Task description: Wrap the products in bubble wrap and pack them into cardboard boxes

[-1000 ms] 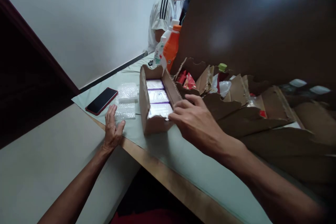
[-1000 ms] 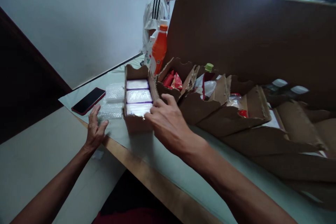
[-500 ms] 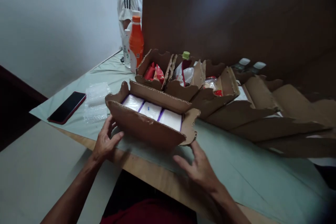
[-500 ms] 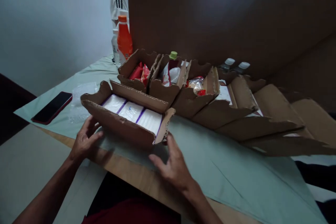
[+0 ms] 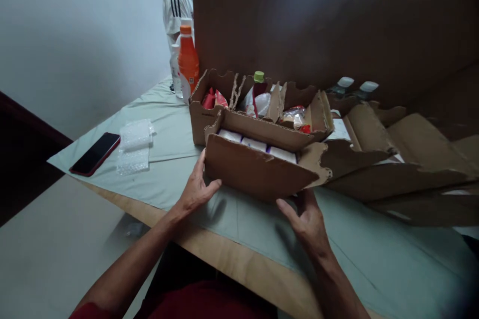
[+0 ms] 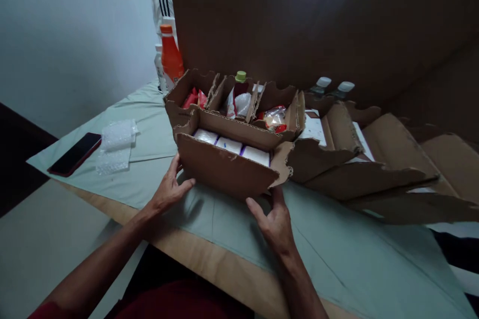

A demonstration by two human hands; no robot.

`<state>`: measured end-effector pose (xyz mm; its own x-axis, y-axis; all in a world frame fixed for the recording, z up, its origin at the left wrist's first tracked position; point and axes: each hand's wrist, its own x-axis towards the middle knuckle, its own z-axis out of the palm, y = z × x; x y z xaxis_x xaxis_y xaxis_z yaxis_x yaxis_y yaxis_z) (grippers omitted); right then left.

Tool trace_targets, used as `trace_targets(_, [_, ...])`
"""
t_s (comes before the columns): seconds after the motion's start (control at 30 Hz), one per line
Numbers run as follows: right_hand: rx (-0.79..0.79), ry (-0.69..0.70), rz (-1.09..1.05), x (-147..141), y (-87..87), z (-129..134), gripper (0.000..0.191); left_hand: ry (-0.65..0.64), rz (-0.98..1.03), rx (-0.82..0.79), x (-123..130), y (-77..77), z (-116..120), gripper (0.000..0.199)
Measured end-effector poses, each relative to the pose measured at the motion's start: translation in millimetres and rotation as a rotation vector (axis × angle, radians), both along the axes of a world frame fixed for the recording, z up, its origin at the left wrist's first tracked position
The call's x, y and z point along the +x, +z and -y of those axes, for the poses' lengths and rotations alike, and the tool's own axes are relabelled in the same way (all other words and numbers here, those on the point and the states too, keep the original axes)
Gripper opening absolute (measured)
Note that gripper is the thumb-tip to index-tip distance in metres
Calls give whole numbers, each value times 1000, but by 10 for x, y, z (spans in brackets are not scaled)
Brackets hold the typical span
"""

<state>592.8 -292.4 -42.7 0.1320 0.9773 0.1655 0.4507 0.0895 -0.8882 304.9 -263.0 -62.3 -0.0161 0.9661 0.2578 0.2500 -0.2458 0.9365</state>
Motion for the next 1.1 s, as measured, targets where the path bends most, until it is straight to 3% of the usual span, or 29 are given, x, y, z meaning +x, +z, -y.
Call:
trace_targets(0.13, [-78,-100,-51,-47,-122,198,66,147,-206,14,-354,-79,331,80])
trace_targets(0.3, [-143,-160,66,6,-245,455,56,474,-623,98,-1202,-68,656,46])
trace_targets(0.4, [-149,-138,123,29,-286,476,49,654,-798,22,-1648,-20,555,45])
trace_targets(0.53, [-112,-94,184,-11,-301,464,46,676,-827,-53,-1884,21,242,17])
trace_targets(0.7, [15,-30,272,-139,-227,580,36,645,-746,-4,-1727,213,38,12])
trace_targets(0.83, [48,91,250,-358,-163,683,27,594,-645,61,-1229,440,137,19])
trace_targets(0.9, [18,196,213,-507,-160,705,28,465,-533,50,-850,496,292,20])
trace_targets(1.03, [-136,355,75,-782,-181,676,56,-62,-140,-115,-195,469,769,24])
trace_targets(1.1, [-178,361,20,-874,-180,623,72,-146,-150,-22,-82,420,964,26])
